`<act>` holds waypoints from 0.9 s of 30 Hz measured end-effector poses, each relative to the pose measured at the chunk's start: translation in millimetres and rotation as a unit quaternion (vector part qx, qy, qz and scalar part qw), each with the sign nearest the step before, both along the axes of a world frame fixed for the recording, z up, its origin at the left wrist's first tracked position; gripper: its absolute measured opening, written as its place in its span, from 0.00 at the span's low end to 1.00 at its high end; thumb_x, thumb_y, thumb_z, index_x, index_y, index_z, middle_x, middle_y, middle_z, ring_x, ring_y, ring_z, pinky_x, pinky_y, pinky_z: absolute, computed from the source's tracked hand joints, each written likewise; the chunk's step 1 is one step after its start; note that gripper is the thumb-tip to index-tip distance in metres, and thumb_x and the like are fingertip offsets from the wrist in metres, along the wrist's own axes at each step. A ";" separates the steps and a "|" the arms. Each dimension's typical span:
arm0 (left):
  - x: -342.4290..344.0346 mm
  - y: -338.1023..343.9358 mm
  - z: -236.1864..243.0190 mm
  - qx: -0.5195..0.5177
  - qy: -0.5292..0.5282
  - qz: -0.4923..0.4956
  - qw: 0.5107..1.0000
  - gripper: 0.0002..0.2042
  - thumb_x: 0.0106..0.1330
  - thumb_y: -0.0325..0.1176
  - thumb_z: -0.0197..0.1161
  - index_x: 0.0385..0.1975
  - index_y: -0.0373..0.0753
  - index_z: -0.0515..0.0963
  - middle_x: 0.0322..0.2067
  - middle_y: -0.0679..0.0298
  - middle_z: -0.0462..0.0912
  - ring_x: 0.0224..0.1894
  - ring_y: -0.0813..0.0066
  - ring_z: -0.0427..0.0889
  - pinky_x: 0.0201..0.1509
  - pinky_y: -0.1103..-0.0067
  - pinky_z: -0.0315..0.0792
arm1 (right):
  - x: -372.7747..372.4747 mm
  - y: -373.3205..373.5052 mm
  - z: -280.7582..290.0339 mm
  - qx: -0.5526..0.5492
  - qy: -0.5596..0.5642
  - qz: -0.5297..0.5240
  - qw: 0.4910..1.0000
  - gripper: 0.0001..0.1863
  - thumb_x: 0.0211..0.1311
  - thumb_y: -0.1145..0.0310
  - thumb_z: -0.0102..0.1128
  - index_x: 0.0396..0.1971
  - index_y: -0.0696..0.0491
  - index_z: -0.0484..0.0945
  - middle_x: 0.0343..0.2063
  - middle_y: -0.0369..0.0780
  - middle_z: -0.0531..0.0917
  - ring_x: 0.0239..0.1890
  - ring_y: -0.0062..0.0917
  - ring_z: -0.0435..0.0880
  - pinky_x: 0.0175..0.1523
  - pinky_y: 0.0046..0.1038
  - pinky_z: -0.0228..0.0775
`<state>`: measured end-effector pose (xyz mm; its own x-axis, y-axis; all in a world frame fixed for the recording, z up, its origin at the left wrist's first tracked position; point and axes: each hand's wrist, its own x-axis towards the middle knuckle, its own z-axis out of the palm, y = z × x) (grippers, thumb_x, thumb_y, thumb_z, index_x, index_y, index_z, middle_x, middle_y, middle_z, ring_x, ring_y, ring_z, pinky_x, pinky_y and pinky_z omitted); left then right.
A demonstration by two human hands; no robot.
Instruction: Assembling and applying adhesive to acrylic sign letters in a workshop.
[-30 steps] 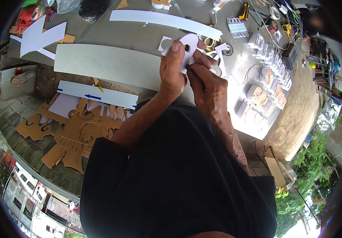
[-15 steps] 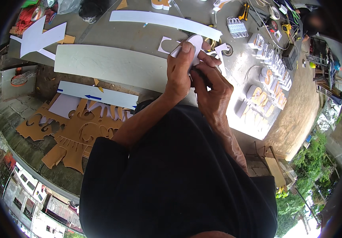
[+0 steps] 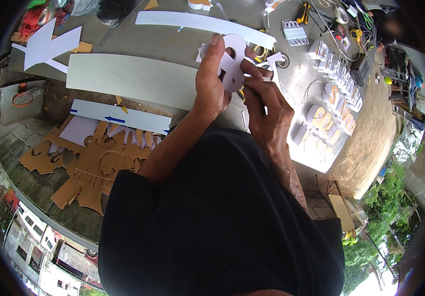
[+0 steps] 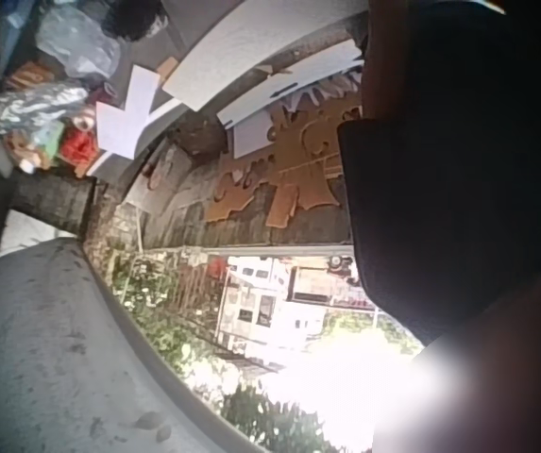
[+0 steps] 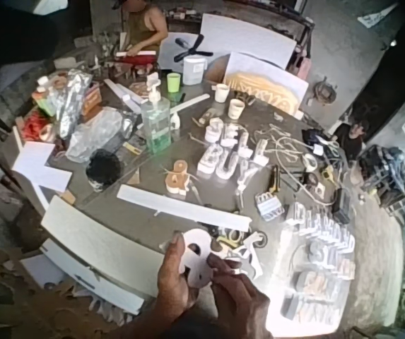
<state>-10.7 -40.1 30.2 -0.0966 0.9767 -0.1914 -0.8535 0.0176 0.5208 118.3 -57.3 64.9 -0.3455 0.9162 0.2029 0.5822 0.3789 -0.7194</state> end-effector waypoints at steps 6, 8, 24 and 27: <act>3.6 -2.5 -10.3 0.022 0.057 -0.010 0.998 0.34 0.73 0.62 0.40 0.44 0.30 0.74 0.27 0.51 0.83 0.38 0.53 0.87 0.49 0.66 0.81 | -4.6 -2.1 -10.5 -0.070 0.047 -0.048 0.995 0.09 0.57 0.77 0.67 0.38 0.57 0.81 0.36 0.44 0.85 0.30 0.33 0.87 0.32 0.30 0.76; 4.2 -3.4 -12.2 0.024 0.095 -0.012 0.995 0.36 0.73 0.64 0.36 0.46 0.30 0.73 0.27 0.49 0.83 0.41 0.49 0.87 0.52 0.64 0.79 | -6.5 -2.0 -13.1 -0.070 0.060 -0.054 0.994 0.09 0.57 0.77 0.68 0.37 0.58 0.81 0.36 0.44 0.85 0.29 0.32 0.87 0.31 0.29 0.76; 11.4 -11.7 -14.8 0.037 0.107 0.018 0.993 0.35 0.73 0.62 0.38 0.46 0.29 0.73 0.27 0.53 0.81 0.42 0.50 0.86 0.52 0.63 0.79 | -5.8 -3.2 -16.3 -0.069 0.060 -0.028 0.995 0.09 0.56 0.78 0.67 0.38 0.57 0.83 0.34 0.44 0.86 0.31 0.35 0.88 0.33 0.29 0.78; 11.1 -12.4 -17.5 0.021 0.063 0.030 0.997 0.33 0.74 0.60 0.41 0.44 0.28 0.74 0.27 0.53 0.81 0.40 0.56 0.86 0.48 0.67 0.80 | -3.5 -2.5 -15.8 0.006 0.014 0.027 1.000 0.09 0.57 0.81 0.66 0.38 0.58 0.83 0.33 0.42 0.85 0.30 0.30 0.88 0.33 0.28 0.77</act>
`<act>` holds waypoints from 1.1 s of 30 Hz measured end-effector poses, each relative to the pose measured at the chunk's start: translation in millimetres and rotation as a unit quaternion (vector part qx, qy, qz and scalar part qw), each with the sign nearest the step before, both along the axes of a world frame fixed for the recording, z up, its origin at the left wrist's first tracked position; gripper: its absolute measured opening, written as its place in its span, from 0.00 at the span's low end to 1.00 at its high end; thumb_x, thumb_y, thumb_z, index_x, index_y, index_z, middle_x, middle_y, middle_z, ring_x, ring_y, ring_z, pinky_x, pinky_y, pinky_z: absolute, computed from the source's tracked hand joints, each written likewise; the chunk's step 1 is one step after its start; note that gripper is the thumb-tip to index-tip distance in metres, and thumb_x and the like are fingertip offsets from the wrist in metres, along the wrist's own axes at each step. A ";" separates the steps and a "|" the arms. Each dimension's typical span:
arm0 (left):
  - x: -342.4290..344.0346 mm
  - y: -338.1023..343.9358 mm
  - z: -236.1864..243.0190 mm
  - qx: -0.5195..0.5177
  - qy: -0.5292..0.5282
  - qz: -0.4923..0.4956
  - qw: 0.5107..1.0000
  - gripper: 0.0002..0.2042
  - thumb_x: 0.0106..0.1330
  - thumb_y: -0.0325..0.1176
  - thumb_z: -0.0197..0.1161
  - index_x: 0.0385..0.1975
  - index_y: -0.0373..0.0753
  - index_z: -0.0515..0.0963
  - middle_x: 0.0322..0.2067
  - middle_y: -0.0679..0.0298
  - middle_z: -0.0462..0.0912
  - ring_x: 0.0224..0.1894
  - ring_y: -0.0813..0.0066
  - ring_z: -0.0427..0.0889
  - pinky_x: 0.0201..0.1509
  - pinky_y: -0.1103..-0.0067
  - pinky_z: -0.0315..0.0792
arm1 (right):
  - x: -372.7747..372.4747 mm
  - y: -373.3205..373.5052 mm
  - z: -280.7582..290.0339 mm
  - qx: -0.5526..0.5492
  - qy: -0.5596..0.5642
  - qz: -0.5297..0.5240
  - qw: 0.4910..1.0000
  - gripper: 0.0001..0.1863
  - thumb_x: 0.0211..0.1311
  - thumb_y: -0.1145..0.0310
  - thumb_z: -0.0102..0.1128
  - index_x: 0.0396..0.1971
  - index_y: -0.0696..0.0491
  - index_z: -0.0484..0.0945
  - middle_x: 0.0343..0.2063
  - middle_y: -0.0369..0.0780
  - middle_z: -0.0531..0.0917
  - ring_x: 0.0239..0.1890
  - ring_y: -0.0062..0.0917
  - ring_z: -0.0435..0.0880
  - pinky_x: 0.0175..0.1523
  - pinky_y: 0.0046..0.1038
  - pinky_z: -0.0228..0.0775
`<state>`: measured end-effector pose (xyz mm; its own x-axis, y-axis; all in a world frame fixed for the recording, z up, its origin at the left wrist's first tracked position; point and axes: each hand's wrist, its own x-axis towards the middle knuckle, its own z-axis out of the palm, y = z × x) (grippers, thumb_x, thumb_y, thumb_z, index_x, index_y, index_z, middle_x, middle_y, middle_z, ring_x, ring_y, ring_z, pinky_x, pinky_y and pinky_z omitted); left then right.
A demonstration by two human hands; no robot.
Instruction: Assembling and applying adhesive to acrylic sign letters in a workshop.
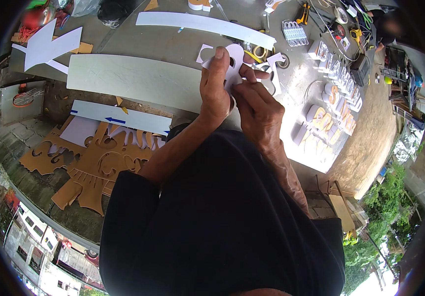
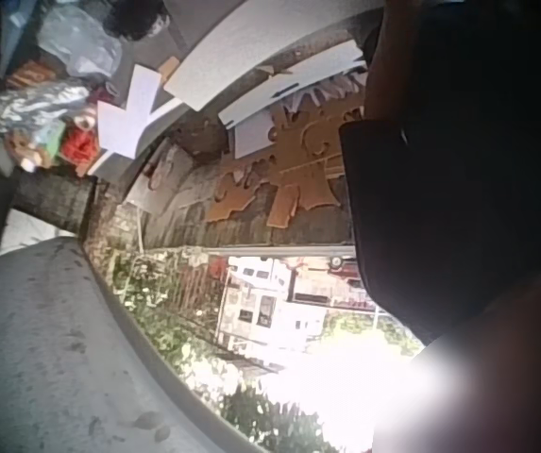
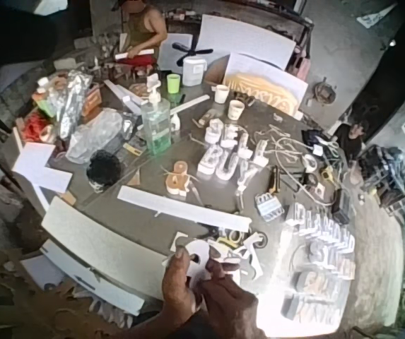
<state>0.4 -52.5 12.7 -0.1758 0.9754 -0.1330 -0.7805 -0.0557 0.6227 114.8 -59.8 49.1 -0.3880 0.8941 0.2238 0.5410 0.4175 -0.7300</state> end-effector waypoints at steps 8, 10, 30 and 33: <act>0.2 0.5 1.9 0.000 0.086 -0.033 0.996 0.33 0.74 0.59 0.40 0.45 0.27 0.73 0.31 0.48 0.83 0.42 0.50 0.86 0.51 0.65 0.79 | -6.9 -5.9 0.3 -0.084 0.042 -0.078 0.993 0.08 0.59 0.83 0.63 0.39 0.59 0.82 0.33 0.41 0.85 0.30 0.24 0.87 0.32 0.25 0.76; 1.4 0.0 5.6 0.008 0.099 -0.034 0.995 0.32 0.75 0.58 0.39 0.45 0.27 0.72 0.32 0.48 0.84 0.41 0.51 0.86 0.50 0.65 0.80 | -5.5 -5.2 3.9 -0.187 0.078 -0.121 0.972 0.07 0.58 0.80 0.65 0.37 0.57 0.81 0.34 0.44 0.84 0.32 0.36 0.87 0.34 0.31 0.78; -23.5 17.0 -3.9 -0.054 -0.103 -0.064 0.991 0.32 0.74 0.61 0.40 0.47 0.33 0.73 0.40 0.52 0.81 0.44 0.45 0.86 0.49 0.56 0.81 | 12.3 9.2 16.9 -0.255 0.069 -0.072 0.962 0.08 0.64 0.76 0.62 0.41 0.58 0.77 0.29 0.42 0.85 0.26 0.22 0.83 0.32 0.27 0.74; -22.8 17.4 -6.0 -0.039 -0.093 -0.079 0.992 0.33 0.74 0.61 0.41 0.47 0.30 0.73 0.39 0.52 0.82 0.49 0.44 0.84 0.54 0.56 0.79 | 7.9 10.0 8.7 -0.241 0.080 -0.068 0.965 0.14 0.61 0.69 0.68 0.42 0.59 0.77 0.29 0.42 0.86 0.28 0.20 0.83 0.36 0.25 0.74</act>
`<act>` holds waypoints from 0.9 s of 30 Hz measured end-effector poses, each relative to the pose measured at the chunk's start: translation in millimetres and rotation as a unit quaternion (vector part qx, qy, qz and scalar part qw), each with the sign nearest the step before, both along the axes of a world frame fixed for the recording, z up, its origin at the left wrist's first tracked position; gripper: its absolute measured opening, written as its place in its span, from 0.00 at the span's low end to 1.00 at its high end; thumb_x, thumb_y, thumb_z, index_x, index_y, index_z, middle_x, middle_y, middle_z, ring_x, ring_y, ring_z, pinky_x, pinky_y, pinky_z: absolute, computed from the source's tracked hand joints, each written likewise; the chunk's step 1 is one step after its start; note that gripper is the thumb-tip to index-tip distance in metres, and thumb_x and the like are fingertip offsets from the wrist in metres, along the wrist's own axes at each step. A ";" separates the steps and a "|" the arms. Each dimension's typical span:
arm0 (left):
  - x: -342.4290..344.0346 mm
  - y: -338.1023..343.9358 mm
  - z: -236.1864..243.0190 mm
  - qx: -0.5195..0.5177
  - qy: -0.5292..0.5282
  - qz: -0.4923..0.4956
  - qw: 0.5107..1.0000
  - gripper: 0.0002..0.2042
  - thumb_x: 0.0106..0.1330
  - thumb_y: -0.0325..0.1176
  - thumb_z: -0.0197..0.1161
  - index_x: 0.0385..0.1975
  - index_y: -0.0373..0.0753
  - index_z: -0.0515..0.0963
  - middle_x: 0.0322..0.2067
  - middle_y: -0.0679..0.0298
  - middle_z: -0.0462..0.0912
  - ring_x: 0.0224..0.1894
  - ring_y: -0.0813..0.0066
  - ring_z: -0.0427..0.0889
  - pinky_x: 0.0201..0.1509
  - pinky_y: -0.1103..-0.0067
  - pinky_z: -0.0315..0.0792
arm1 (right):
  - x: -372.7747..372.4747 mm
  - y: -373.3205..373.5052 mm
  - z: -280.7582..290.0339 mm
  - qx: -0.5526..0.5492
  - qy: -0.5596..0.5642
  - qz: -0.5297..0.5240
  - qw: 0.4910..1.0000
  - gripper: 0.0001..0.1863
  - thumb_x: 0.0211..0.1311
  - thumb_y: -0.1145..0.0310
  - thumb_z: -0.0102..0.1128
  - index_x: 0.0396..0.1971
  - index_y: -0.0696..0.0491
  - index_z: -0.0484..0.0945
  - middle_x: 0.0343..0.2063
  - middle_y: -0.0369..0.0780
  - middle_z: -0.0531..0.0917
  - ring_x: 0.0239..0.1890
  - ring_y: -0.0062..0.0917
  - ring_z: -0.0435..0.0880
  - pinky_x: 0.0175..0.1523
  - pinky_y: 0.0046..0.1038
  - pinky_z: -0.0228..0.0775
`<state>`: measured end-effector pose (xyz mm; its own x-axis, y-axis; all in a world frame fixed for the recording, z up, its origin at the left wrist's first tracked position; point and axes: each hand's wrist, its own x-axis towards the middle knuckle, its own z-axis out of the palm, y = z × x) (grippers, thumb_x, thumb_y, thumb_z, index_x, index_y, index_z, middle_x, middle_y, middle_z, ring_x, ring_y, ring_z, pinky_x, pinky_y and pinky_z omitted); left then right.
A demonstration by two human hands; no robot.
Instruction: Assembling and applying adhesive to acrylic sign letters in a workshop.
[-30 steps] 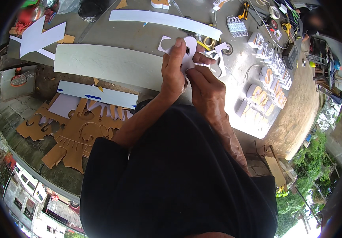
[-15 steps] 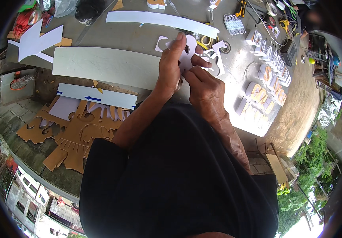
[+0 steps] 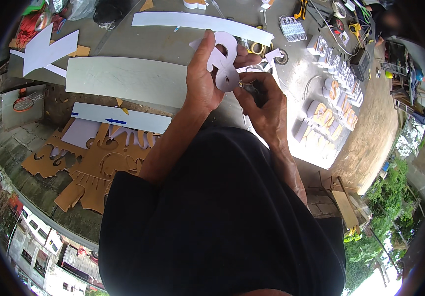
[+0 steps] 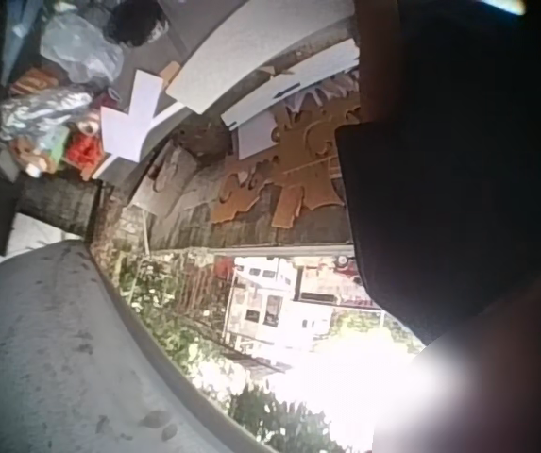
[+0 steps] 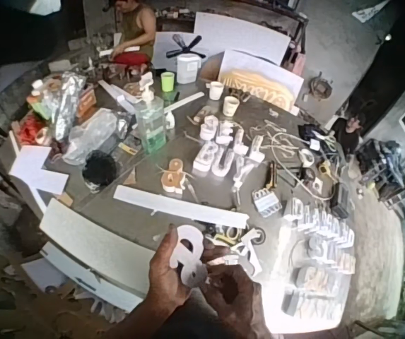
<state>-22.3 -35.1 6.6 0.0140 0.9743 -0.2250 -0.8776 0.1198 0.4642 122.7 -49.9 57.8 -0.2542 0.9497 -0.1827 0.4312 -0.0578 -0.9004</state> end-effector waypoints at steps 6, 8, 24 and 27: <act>8.4 -3.5 0.9 0.010 0.004 0.029 1.000 0.32 0.75 0.59 0.42 0.47 0.30 0.74 0.38 0.50 0.83 0.55 0.46 0.81 0.60 0.58 0.75 | -9.4 9.6 7.2 -0.104 -0.063 -0.045 0.992 0.17 0.55 0.65 0.74 0.39 0.59 0.80 0.30 0.43 0.86 0.31 0.23 0.85 0.39 0.28 0.76; 10.6 -3.6 1.9 -0.002 0.021 0.026 0.999 0.30 0.75 0.58 0.43 0.47 0.30 0.74 0.38 0.50 0.83 0.54 0.48 0.81 0.61 0.60 0.74 | -6.8 9.2 -6.5 0.000 -0.041 -0.039 0.998 0.16 0.53 0.65 0.75 0.35 0.59 0.83 0.31 0.43 0.87 0.31 0.24 0.86 0.39 0.29 0.77; 9.7 -4.1 6.8 -0.048 0.027 0.046 0.997 0.26 0.74 0.55 0.48 0.44 0.33 0.72 0.37 0.55 0.81 0.44 0.50 0.87 0.52 0.65 0.80 | 1.2 1.5 5.3 0.009 -0.025 0.016 1.000 0.14 0.63 0.71 0.63 0.46 0.58 0.74 0.36 0.43 0.84 0.29 0.24 0.81 0.38 0.28 0.74; 8.0 -4.7 1.8 -0.019 0.019 0.048 0.998 0.26 0.75 0.55 0.46 0.44 0.32 0.72 0.38 0.56 0.80 0.45 0.49 0.87 0.51 0.63 0.80 | 5.8 2.1 11.4 -0.083 0.001 0.066 0.994 0.13 0.68 0.73 0.58 0.50 0.59 0.74 0.30 0.40 0.81 0.27 0.21 0.80 0.35 0.25 0.73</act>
